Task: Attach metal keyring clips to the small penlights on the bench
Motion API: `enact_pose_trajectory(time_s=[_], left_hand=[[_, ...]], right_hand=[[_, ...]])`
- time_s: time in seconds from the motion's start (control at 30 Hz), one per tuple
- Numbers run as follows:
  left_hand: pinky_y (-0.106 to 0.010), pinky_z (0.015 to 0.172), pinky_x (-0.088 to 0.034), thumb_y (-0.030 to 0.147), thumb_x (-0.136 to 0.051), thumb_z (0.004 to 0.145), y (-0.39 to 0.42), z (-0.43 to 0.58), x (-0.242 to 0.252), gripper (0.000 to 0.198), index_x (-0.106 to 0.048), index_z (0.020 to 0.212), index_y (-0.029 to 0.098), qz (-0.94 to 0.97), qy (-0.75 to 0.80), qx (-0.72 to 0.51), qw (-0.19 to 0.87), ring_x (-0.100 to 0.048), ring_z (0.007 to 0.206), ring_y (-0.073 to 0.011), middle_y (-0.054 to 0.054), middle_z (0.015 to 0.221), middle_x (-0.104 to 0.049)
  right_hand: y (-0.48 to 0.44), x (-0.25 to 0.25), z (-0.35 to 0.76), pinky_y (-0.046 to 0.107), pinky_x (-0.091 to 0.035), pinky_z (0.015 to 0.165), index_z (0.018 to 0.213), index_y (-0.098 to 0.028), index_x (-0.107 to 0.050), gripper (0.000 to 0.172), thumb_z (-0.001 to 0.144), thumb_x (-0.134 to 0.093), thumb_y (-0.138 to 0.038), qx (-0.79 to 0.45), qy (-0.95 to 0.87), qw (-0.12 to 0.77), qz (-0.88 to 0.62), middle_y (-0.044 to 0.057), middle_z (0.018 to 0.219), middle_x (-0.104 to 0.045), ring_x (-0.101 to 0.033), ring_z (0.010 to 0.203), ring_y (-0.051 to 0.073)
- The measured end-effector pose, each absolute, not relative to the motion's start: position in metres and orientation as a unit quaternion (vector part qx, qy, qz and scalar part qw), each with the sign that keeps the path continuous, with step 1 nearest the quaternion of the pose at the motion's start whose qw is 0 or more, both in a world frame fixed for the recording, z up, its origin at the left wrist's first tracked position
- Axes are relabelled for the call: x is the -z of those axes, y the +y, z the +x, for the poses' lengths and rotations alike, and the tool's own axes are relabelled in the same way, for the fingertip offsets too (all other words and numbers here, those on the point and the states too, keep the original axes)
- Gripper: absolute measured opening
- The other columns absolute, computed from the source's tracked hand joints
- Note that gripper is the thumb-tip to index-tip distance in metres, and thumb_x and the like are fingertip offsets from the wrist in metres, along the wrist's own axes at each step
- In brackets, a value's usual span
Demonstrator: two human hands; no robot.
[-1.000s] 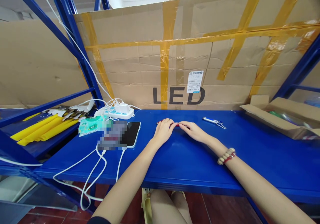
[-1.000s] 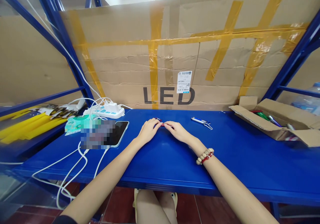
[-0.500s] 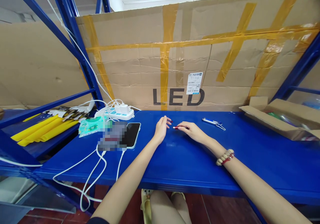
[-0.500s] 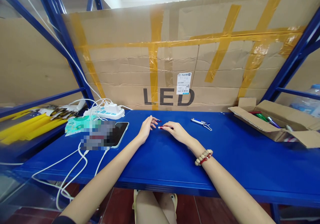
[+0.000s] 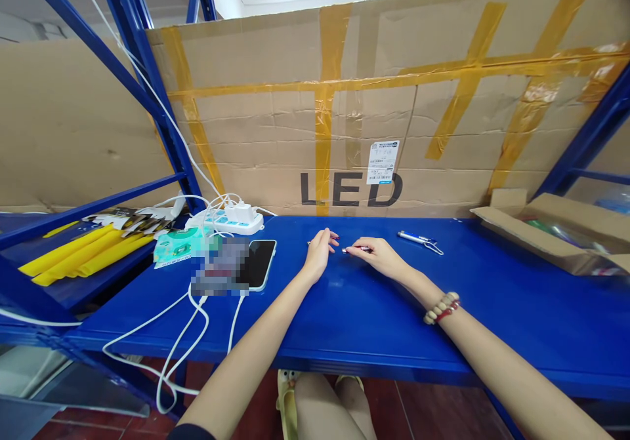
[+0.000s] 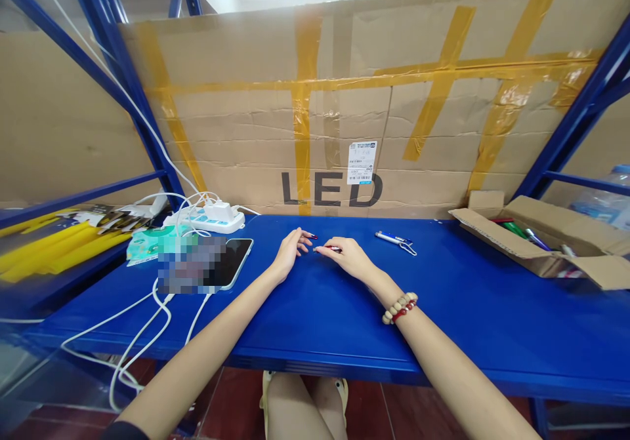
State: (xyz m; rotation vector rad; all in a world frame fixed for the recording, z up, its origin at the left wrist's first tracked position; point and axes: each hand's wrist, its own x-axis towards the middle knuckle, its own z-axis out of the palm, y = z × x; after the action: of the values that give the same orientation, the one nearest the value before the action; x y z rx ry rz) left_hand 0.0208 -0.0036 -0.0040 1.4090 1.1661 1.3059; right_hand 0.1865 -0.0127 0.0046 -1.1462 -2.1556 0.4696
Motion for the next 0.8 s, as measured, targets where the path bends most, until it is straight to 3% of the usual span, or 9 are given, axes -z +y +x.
enact_pose_trajectory(time_s=[0.43, 0.63, 0.8], left_hand=[[-0.021, 0.061, -0.044, 0.036, -0.029, 0.091, -0.001, 0.021, 0.007, 0.038, -0.059, 0.082, 0.014, 0.573, 0.471, -0.522, 0.422, -0.057, 0.063, -0.0099, -0.005, 0.077, -0.064], [-0.025, 0.075, -0.044, 0.032, -0.045, 0.085, -0.004, 0.019, 0.013, 0.021, -0.060, 0.091, 0.018, 0.708, 0.468, -0.447, 0.281, -0.058, 0.078, -0.0133, -0.003, 0.087, -0.065], [-0.026, 0.074, -0.043, 0.028, -0.052, 0.082, -0.002, 0.015, 0.016, 0.019, -0.063, 0.096, 0.021, 0.798, 0.467, -0.331, 0.189, -0.058, 0.080, -0.0150, -0.001, 0.085, -0.065]], right_hand=[[-0.013, -0.006, 0.187, 0.027, -0.042, 0.065, 0.074, -0.018, -0.067, 0.041, 0.083, -0.045, -0.052, -0.182, -0.817, 0.338, -0.430, 0.005, 0.076, -0.067, -0.057, 0.068, 0.016], [-0.006, 0.003, 0.188, 0.029, -0.043, 0.072, 0.084, -0.019, -0.066, 0.040, 0.090, -0.036, -0.044, -0.160, -0.853, 0.304, -0.392, 0.005, 0.080, -0.061, -0.056, 0.074, 0.016], [-0.002, 0.011, 0.188, 0.029, -0.045, 0.076, 0.096, -0.020, -0.063, 0.030, 0.088, -0.042, -0.039, -0.167, -0.863, 0.284, -0.383, 0.006, 0.092, -0.063, -0.058, 0.082, 0.016]])
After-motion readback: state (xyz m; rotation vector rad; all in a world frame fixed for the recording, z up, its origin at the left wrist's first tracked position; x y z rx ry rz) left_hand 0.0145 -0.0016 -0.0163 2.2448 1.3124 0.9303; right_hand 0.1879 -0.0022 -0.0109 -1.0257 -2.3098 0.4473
